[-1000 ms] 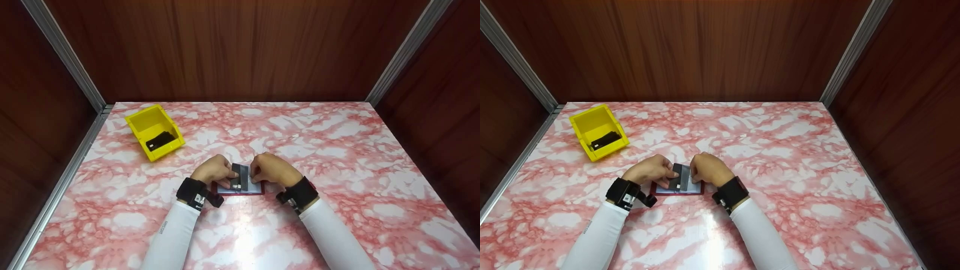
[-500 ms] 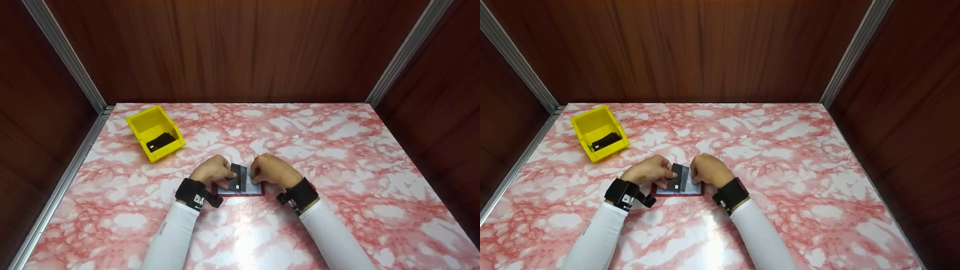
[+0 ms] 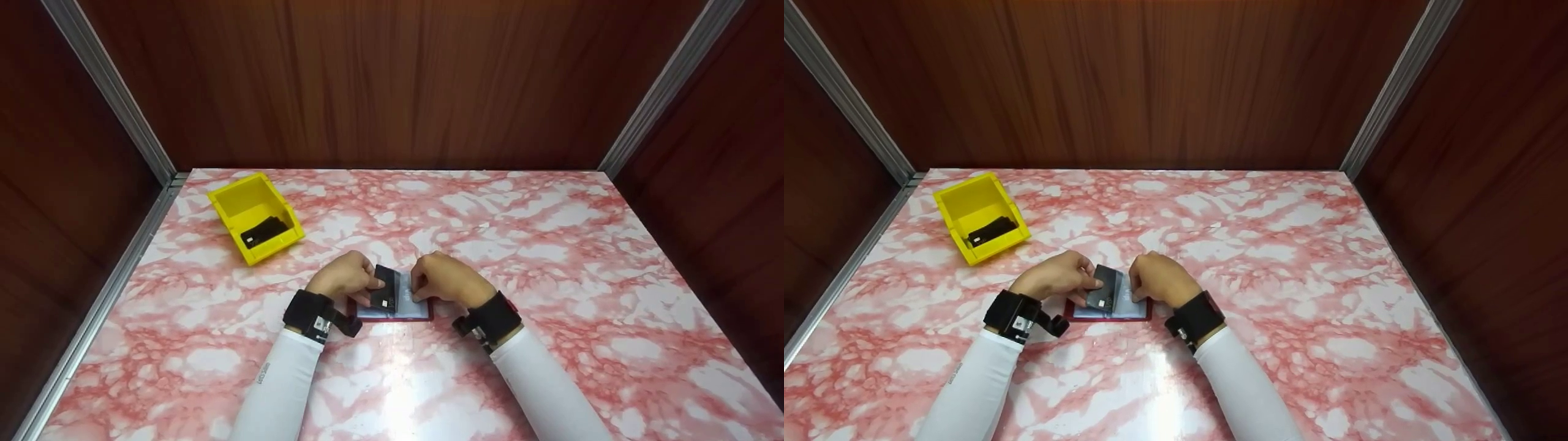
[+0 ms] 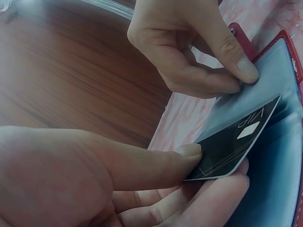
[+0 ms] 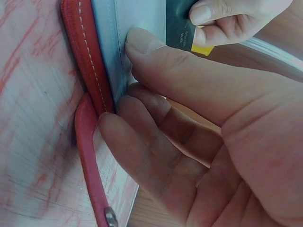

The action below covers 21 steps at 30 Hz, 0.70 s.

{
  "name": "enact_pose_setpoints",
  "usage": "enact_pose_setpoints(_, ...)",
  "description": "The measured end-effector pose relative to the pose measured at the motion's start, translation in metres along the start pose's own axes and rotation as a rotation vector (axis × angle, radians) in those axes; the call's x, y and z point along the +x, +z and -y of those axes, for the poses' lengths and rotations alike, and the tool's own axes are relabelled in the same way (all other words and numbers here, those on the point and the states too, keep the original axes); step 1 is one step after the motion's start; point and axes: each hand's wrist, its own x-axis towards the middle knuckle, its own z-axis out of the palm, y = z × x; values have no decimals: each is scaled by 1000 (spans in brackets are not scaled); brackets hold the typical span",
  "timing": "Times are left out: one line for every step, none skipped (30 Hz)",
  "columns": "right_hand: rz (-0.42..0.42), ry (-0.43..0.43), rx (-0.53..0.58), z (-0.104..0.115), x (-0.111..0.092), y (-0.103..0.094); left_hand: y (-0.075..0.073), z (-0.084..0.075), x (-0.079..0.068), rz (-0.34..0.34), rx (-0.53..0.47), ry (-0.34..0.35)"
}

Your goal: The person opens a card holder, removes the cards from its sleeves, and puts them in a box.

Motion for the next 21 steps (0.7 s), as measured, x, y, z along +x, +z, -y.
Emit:
enact_pose_setpoints(-1, 1, 1, 0, 0, 0, -1, 0, 0, 2, 2, -1)
enact_pose_setpoints(-1, 1, 0, 0, 0, 0, -1, 0, -1, 3, 4, -2)
enact_pose_setpoints(-3, 0, 0, 0, 0, 0, -2, 0, -1, 4, 7, -2)
enact_pose_setpoints(-3, 2, 0, 0, 0, 0, -2, 0, -1, 4, 10, -2)
enact_pose_setpoints(-3, 2, -1, 0, 0, 0, -3, 0, -2, 4, 12, -2)
enact_pose_setpoints(-4, 3, -3, 0, -1, 0, -3, 0, -2, 3, 15, -1)
enact_pose_setpoints(-4, 5, -5, 0, -1, 1, -4, 0, -3, 3, 19, -1)
enact_pose_setpoints(-4, 7, -6, 0, -1, 1, -4, 0, -3, 2, 23, -1)
enact_pose_setpoints(-3, 7, -6, 0, -1, 1, -5, 0, -4, 1, 29, -1)
enact_pose_setpoints(-2, 10, -6, 1, -1, 1, -5, 0, -4, -1, 32, -3)
enact_pose_setpoints(-3, 9, -5, 0, -1, 1, -6, 0, -5, -4, 34, -6)
enact_pose_setpoints(-4, 6, -4, 0, -1, 1, -7, 0, -5, -8, 36, -10)
enact_pose_setpoints(-6, 1, -4, 0, -1, 1, -8, 0, -5, -11, 35, -15)
enact_pose_setpoints(-6, -2, -3, 0, -1, 1, -9, 0, -6, -14, 29, -21)
enact_pose_setpoints(-7, -4, -1, 0, -1, 1, -10, 0, -7, -17, 20, -27)
enact_pose_setpoints(-7, -5, 0, 0, -1, 2, -13, 0, -8, -21, 11, -33)
enact_pose_setpoints(-10, -11, -2, 0, -1, 2, -15, 0, -9, -23, -2, -41)
enact_pose_setpoints(-12, -17, -5, -1, -2, 2, -17, 0, -10, -25, -15, -48)
enact_pose_setpoints(-13, -18, -7, 0, -2, 2, -20, 0, -11, -31, -15, -52)
enact_pose_setpoints(-12, -13, -9, 0, -2, 2, -23, 0, -13, -39, -1, -51)
enact_pose_setpoints(-11, -10, -10, 0, -2, 2, -26, 0, -14, -53, 24, -47)
